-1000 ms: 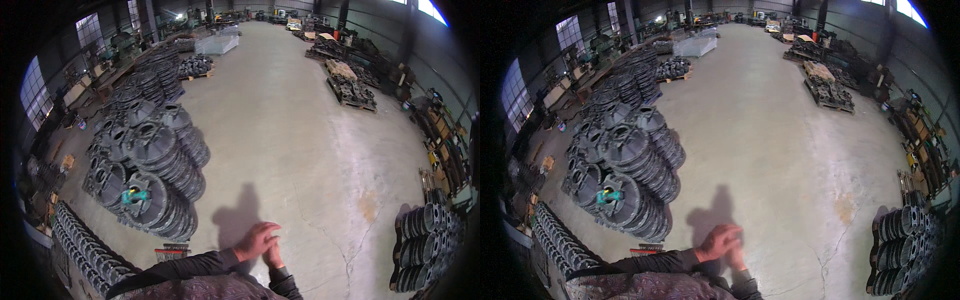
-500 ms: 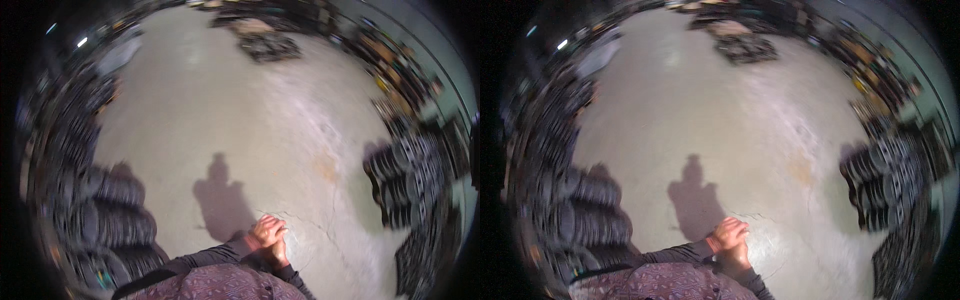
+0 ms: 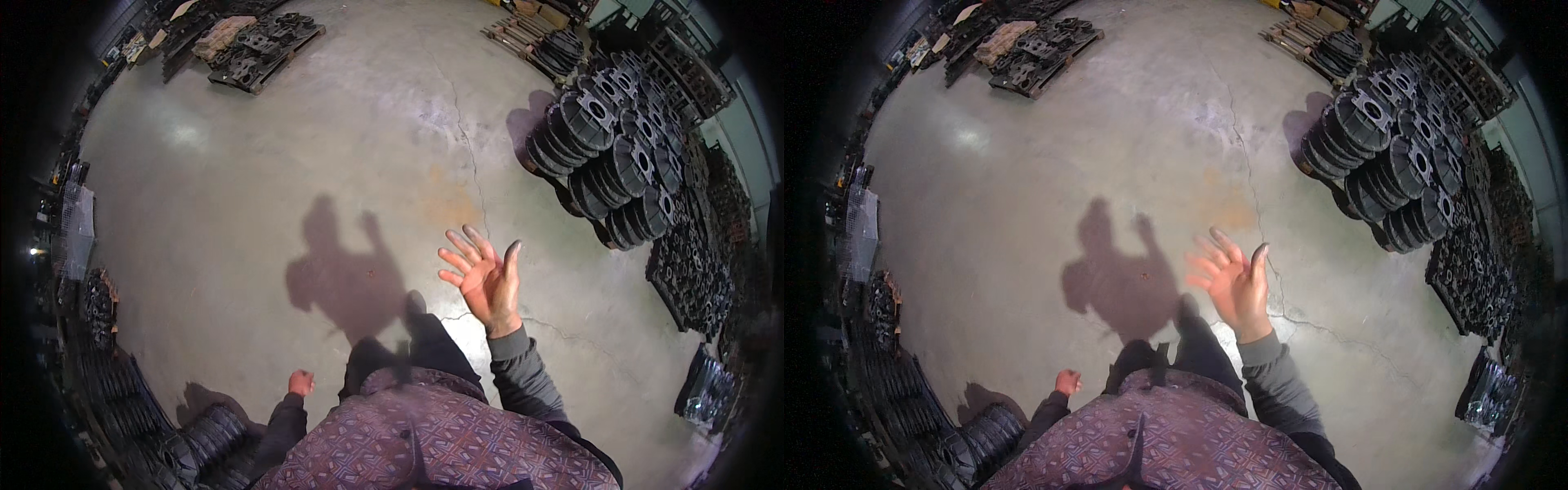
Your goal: The person uses a cordless impact driver to fasten bolts on a stack of large circular metal components in a workshop. They move between stacks, tighten multiple bolts, then walk across the floor and place the tool on a shelf.
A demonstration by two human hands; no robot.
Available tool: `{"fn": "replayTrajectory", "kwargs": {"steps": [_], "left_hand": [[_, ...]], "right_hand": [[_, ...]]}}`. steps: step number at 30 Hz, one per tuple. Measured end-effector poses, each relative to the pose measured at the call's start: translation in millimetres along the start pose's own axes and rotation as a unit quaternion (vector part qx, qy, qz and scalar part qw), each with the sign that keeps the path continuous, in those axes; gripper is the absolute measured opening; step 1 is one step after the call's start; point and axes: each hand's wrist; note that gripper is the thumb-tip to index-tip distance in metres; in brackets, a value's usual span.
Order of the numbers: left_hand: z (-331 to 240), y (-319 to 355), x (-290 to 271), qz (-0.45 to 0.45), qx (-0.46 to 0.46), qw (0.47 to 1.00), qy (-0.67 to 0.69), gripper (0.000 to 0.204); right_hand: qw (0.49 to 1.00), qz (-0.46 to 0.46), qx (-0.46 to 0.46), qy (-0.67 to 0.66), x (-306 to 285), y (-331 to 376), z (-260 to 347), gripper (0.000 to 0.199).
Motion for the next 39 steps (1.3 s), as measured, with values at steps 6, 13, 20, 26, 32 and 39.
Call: {"fn": "replayTrajectory", "kwargs": {"steps": [6,13,20,26,32,39], "left_hand": [[-72,-34,26,-0.041,-0.024,0.967,0.249,0.038],[-226,-200,-61,-0.058,0.139,0.989,-0.005,0.037],[-404,-374,-346,-0.071,-0.081,0.926,0.363,0.023],[-576,-468,-542,-0.14,-0.006,0.901,0.41,0.025],[-656,-542,-551,-0.102,0.018,0.904,0.414,0.019],[-693,-561,-514,-0.066,0.122,0.99,-0.006,0.028]], "right_hand": [[0.99,0.035,-0.009,0.138,-11,-161,44,0.079],[0.66,-0.054,0.012,0.749,-244,-296,-31,0.036],[0.486,-0.153,0.278,0.814,-401,-213,-33,0.051],[0.555,-0.204,0.257,0.765,-448,-288,-74,0.037],[0.497,0.005,0.161,0.853,-434,-539,-13,0.03],[0.8,-0.251,0.203,0.505,-342,-876,154,0.019]]}}
Point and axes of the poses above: each hand's wrist, its own y-axis away from the middle knuckle, its own x-axis out of the palm, z = x × y, and after that the axes turned 7 degrees about -x, right-handed
